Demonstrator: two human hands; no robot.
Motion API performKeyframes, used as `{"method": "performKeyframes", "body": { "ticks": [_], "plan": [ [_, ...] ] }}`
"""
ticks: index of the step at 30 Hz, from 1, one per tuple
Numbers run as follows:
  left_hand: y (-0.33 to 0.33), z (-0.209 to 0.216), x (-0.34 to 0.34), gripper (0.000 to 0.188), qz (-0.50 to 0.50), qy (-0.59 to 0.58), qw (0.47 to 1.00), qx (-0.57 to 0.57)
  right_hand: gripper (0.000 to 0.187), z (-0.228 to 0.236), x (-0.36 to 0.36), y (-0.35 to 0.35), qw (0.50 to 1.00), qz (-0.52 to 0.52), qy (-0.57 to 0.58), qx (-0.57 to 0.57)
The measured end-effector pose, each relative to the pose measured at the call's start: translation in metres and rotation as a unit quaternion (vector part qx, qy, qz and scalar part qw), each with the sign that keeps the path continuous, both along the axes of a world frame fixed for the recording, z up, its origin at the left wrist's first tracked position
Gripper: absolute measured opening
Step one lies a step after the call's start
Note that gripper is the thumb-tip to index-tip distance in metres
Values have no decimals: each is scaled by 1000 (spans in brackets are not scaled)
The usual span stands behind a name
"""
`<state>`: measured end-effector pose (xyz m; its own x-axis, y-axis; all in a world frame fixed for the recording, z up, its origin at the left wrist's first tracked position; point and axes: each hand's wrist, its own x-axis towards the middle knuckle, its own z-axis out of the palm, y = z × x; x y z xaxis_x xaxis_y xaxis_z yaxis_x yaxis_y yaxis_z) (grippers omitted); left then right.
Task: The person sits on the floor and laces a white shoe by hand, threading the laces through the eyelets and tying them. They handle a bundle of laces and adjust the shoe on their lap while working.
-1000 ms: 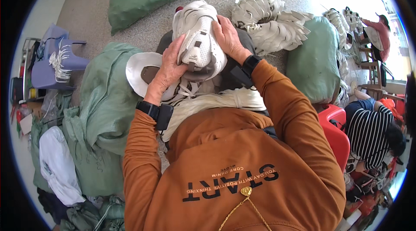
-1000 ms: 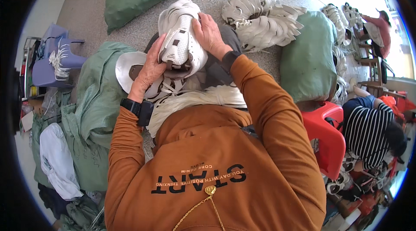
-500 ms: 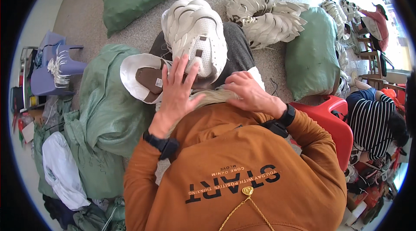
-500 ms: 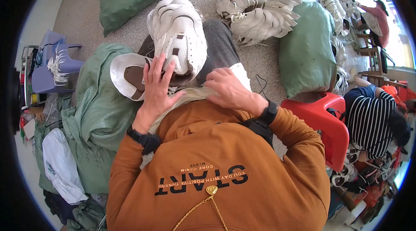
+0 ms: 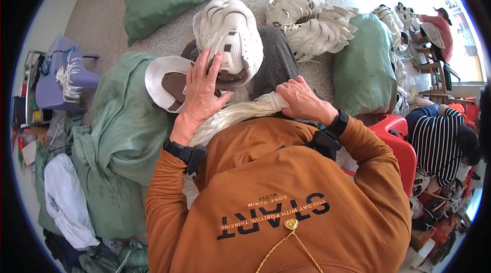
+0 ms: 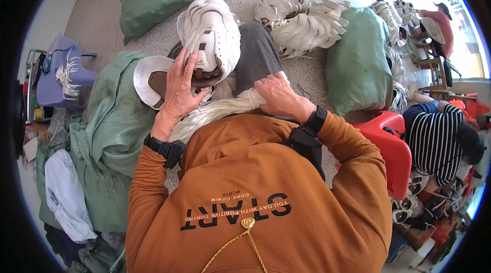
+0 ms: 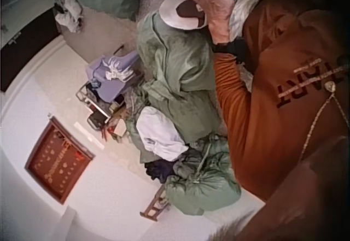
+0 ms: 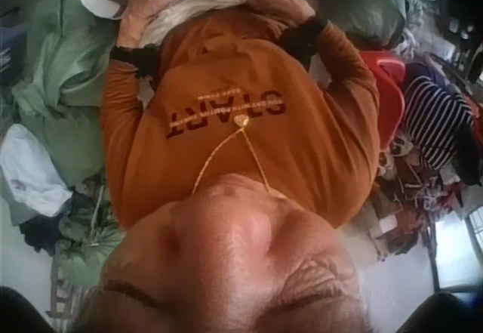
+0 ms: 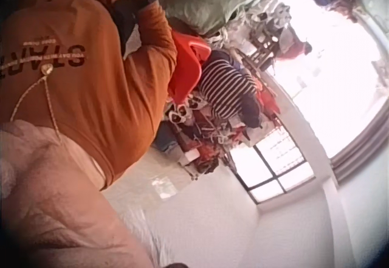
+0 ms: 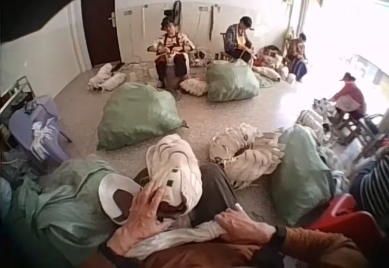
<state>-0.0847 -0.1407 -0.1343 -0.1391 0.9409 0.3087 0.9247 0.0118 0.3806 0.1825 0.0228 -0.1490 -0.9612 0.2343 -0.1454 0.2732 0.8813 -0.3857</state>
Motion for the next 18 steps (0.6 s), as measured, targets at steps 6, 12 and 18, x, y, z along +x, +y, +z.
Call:
{"method": "performKeyframes", "body": {
  "ticks": [6,12,18],
  "plan": [
    [-1,44,45,99,-122,-229,965,31,28,53,-5,9,977,11,-41,-208],
    [39,-30,88,65,-222,-548,777,-214,31,80,-14,25,948,-11,-57,-314],
    [26,0,94,18,-110,-602,767,-193,46,79,-6,35,948,4,-76,-308]
  ]
}}
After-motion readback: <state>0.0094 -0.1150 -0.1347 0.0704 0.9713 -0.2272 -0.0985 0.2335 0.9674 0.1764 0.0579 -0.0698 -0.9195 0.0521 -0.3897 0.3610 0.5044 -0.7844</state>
